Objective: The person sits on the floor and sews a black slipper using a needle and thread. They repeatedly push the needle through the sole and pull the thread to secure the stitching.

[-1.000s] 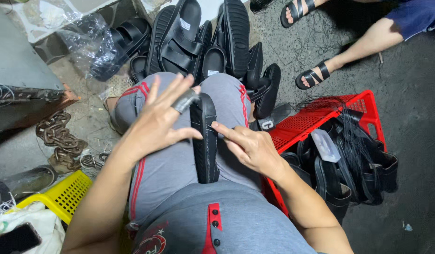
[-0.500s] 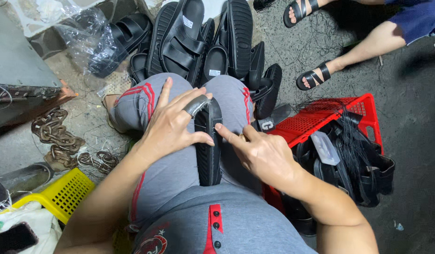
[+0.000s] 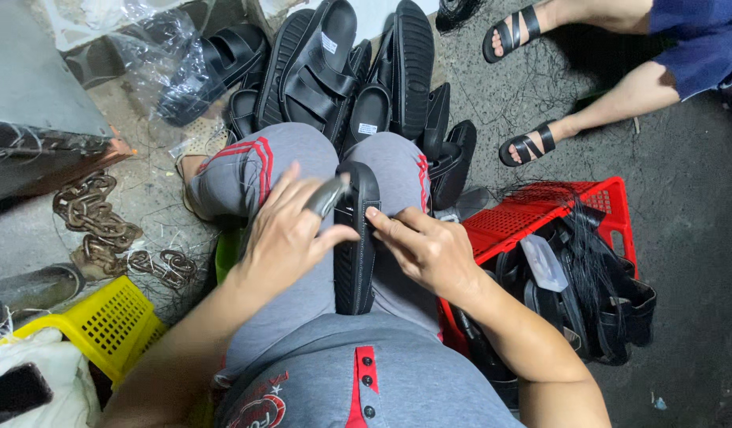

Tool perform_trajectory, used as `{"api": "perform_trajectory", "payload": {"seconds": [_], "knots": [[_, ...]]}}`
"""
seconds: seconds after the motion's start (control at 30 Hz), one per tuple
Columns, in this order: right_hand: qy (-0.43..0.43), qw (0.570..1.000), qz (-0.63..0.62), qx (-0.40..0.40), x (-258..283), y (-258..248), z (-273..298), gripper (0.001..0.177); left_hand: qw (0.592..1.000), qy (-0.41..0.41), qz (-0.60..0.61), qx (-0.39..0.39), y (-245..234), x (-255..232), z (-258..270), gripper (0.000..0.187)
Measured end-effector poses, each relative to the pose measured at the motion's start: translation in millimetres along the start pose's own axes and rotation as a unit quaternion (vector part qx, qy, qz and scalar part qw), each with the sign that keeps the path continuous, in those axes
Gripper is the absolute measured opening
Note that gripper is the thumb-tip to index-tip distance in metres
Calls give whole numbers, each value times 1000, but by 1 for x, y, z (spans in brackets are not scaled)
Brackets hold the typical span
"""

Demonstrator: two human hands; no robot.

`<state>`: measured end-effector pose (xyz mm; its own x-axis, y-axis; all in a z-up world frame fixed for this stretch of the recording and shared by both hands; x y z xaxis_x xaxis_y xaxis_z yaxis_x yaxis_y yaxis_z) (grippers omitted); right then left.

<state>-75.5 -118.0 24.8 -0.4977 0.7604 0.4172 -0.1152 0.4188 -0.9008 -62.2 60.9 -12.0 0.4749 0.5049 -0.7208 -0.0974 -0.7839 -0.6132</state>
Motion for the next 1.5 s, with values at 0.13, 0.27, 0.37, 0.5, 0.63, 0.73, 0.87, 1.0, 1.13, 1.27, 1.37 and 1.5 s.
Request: {"api": "perform_trajectory", "payload": {"seconds": [0.13,0.27,0.37,0.5,0.63,0.73,0.87,1.0,1.13,1.27,1.37,1.5], "knots": [[-12,1000,11,-6,0,-2,2,26,999,-31,39,-11,-17,-3,18,22],[-18,999,32,-11,3,-2,1,26,914,-137,379,51,-23,-2,8,14],[-46,998,40,-34,2,-1,3,26,823,-184,537,27,-12,-6,13,3],[-62,995,56,-45,-1,3,8,28,847,-207,486,-50,5,2,12,3],[-74,994,65,-52,-3,7,9,28,980,-85,153,-93,-14,-6,0,9],[-68,995,56,-39,-6,9,10,30,975,-125,179,-40,-11,-4,2,10],[-34,998,28,44,-5,-5,5,37,971,-165,171,24,-16,-2,-8,4],[-14,989,17,145,-5,-49,-3,40,997,-68,46,4,-19,-13,-12,18],[65,968,-90,225,-12,-47,14,42,995,-27,-93,7,-12,-1,-6,24],[67,967,-171,174,-8,-15,28,33,988,-5,-152,-30,-12,11,-8,38],[124,948,-252,153,-10,-10,31,32,999,5,-36,-21,-15,-13,-8,43],[162,940,-266,137,-16,0,38,31,999,49,12,-9,-10,-36,-11,32]]}}
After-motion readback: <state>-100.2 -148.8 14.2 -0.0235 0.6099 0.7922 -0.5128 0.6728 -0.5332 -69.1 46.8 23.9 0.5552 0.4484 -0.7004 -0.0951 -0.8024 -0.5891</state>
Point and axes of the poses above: each hand's wrist, its own z-axis away from the middle knuckle, its own y-axis out of the palm, x = y × z, the point moved 5 cm from there along -z, towards the middle knuckle
